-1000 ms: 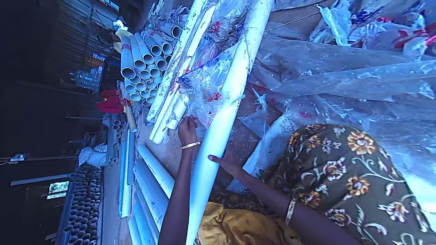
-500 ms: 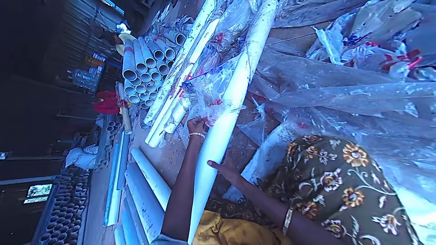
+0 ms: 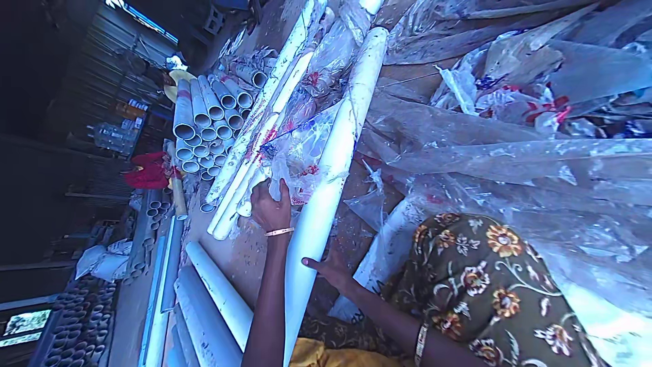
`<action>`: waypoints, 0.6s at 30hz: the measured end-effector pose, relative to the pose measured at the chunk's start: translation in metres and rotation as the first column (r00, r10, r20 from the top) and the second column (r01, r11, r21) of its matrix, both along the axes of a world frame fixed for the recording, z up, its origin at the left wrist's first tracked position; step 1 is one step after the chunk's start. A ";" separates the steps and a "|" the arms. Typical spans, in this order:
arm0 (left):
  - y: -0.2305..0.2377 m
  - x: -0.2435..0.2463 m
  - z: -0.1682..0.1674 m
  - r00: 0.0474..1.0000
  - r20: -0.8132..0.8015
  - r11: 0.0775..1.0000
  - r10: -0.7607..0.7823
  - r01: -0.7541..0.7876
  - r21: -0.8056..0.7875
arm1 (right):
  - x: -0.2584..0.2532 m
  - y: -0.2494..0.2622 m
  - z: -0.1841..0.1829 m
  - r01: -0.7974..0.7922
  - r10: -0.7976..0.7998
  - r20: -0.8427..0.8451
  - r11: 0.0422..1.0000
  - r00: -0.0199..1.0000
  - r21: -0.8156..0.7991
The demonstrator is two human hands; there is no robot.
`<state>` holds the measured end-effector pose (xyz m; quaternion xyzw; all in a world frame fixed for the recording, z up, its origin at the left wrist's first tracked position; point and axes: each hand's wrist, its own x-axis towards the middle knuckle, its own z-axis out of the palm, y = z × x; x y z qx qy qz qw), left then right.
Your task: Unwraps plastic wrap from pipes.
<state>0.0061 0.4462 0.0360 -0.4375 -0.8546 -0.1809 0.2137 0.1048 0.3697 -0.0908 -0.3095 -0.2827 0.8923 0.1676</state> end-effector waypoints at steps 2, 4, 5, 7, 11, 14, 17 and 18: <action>0.005 0.011 -0.009 0.988 -0.062 0.987 -0.141 0.136 -0.082 | 0.000 0.000 -0.001 0.002 -0.003 -0.008 1.000 1.000 -0.013; 0.019 0.016 -0.035 0.992 -0.006 0.934 -0.123 0.114 -0.339 | 0.001 -0.001 -0.001 -0.001 0.001 -0.009 1.000 1.000 -0.022; 0.026 0.013 -0.047 0.996 0.026 0.899 -0.084 0.087 -0.429 | 0.001 -0.002 -0.001 -0.002 0.001 -0.008 1.000 1.000 -0.022; 0.040 0.006 -0.053 0.993 0.118 0.853 0.018 0.046 -0.520 | 0.001 -0.002 0.000 0.008 -0.008 -0.006 1.000 1.000 -0.009; 0.053 0.012 -0.042 0.977 0.163 0.806 0.138 -0.015 -0.592 | -0.003 -0.001 -0.001 0.005 -0.006 0.031 0.999 0.999 0.036; 0.051 0.005 -0.039 0.951 0.255 0.876 0.172 -0.029 -0.481 | -0.005 -0.003 0.001 0.041 -0.041 0.022 0.999 0.999 0.015; 0.050 -0.023 -0.057 0.912 0.393 0.978 0.115 -0.035 -0.207 | -0.003 -0.003 0.002 0.070 -0.070 0.008 0.998 0.997 -0.002; 0.052 -0.036 -0.066 0.878 0.473 0.995 0.072 -0.033 -0.089 | -0.004 -0.003 0.002 0.073 -0.073 0.014 0.997 0.997 -0.003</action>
